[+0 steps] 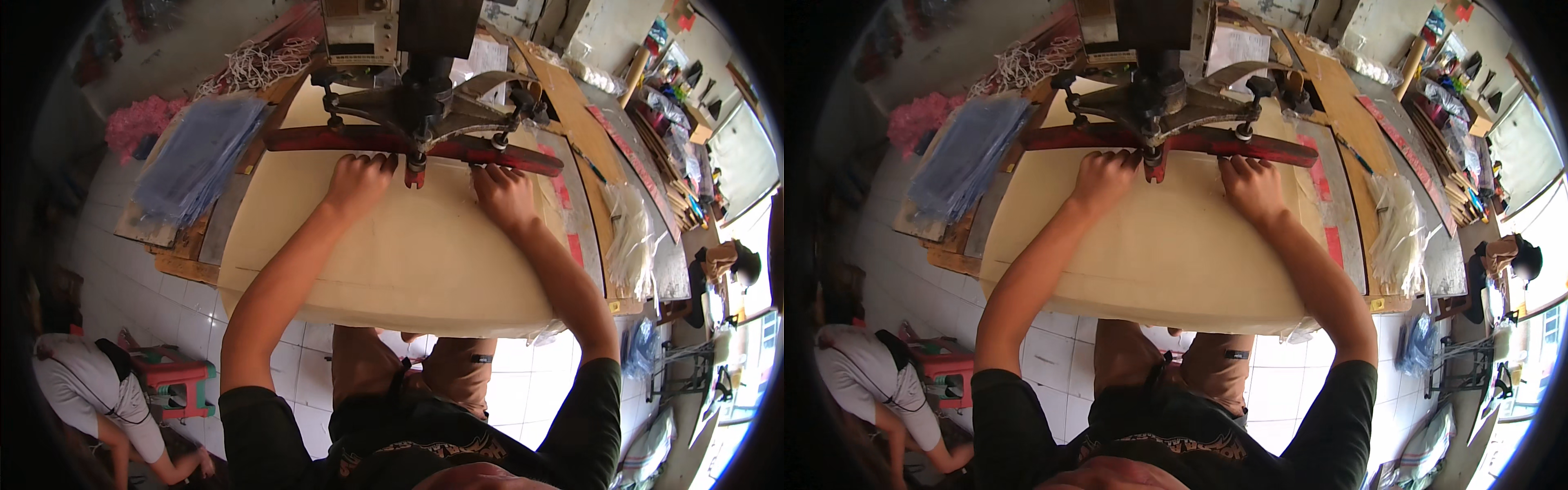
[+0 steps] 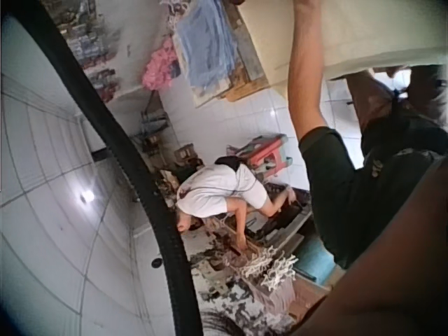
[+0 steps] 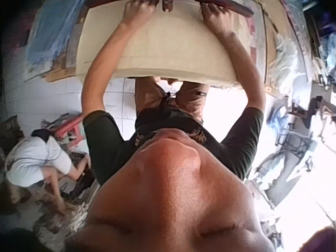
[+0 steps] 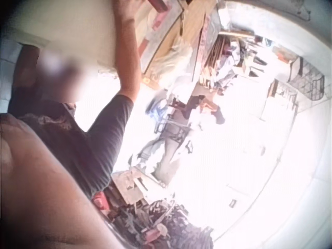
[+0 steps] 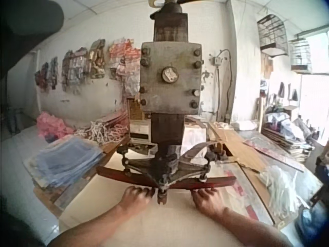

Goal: The person aligns plastic sheets on a workspace and operates a manual heat-sealing machine by pulling the lever down to seal the plastic, then removes the sealed items.

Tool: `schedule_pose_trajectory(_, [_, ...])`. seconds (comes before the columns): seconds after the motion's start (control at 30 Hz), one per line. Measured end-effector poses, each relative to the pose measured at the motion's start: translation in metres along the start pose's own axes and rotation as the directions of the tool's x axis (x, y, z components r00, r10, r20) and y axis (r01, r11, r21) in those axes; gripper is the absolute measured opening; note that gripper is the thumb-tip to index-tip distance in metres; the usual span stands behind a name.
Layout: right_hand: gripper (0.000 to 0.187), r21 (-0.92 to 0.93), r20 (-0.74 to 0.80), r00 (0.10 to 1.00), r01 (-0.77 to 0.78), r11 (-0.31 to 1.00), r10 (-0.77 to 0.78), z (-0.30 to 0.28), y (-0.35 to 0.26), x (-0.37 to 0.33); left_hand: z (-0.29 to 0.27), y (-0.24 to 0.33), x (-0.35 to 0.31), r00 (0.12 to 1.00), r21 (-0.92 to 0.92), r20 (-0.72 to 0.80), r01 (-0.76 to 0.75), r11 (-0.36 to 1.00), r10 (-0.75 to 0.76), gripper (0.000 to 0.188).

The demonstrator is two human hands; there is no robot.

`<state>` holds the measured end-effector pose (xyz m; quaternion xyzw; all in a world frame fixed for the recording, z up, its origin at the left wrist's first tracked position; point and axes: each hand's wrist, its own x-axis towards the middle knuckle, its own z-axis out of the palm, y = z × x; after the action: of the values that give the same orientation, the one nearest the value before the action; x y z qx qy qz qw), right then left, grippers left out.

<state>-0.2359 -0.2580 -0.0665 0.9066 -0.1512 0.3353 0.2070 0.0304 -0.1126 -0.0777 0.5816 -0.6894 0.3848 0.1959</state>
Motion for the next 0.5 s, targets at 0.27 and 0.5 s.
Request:
schedule_pose_trajectory(0.27, [0.011, 0.076, 0.097, 0.995, 0.003, 0.997, -0.011, 0.0022, -0.0003, 0.0032, 0.0048, -0.0060, 0.0047, 1.000, -0.053, 0.002, -0.031, 0.998, 0.031, 0.003])
schedule_pose_trajectory(0.5, [0.014, 0.049, 0.190, 0.981, -0.036, 0.998, 0.026, 0.0023, -0.0023, 0.0031, 0.0093, -0.0067, 0.0054, 0.999, -0.100, 0.032, 0.015, 0.995, -0.012, 0.012])
